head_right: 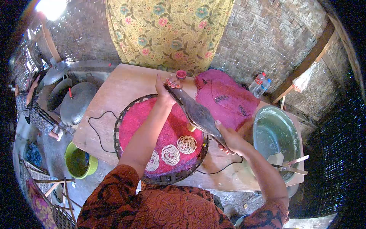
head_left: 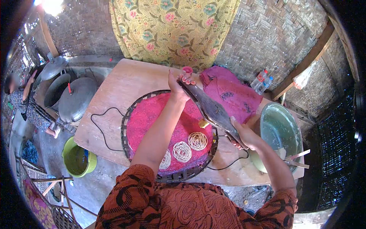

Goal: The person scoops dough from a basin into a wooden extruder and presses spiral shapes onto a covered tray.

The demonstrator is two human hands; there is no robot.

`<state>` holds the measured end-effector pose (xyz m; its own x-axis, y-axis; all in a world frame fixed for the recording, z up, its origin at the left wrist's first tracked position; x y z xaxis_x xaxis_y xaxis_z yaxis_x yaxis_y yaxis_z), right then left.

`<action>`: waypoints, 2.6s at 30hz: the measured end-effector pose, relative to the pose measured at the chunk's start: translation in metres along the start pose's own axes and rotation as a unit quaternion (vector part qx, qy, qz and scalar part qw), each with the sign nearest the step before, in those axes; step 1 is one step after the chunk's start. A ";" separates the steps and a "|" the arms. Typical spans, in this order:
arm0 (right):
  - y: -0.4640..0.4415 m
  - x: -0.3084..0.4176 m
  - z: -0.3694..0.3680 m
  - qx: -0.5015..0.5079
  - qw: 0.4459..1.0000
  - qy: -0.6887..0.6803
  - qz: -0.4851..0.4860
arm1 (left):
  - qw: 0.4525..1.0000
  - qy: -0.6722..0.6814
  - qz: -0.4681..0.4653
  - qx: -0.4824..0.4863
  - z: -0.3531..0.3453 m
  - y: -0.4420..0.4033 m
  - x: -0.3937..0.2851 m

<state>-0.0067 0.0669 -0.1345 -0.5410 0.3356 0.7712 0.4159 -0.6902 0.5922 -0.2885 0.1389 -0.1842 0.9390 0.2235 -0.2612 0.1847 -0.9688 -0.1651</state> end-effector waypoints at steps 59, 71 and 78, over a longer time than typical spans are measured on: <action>0.051 0.032 -0.039 0.004 0.882 0.199 0.427 | 0.505 -0.862 0.015 -0.031 -0.018 0.285 -0.052; -0.039 -0.074 -0.074 -0.164 0.783 0.313 0.512 | 0.586 -0.607 -0.377 -0.383 0.010 0.438 -0.188; -0.041 -0.077 -0.086 -0.182 0.770 0.348 0.504 | 0.538 -0.605 -0.375 -0.452 -0.006 0.465 -0.171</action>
<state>-0.0449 0.0144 -0.2381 -0.3909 -0.8241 0.4099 0.7167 -0.5520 -0.4262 -0.3615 -0.3500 -0.2111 -0.2728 -0.0356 -0.9614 0.9589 -0.0918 -0.2686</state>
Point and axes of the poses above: each hand's wrist, its own y-axis away from the middle knuckle, its own z-axis out of the back of the hand, x = y × z, the point moved 2 cm from there along -y, towards the middle knuckle, and after that the axes turned 11 degrees about -y, right-handed, at the moved point
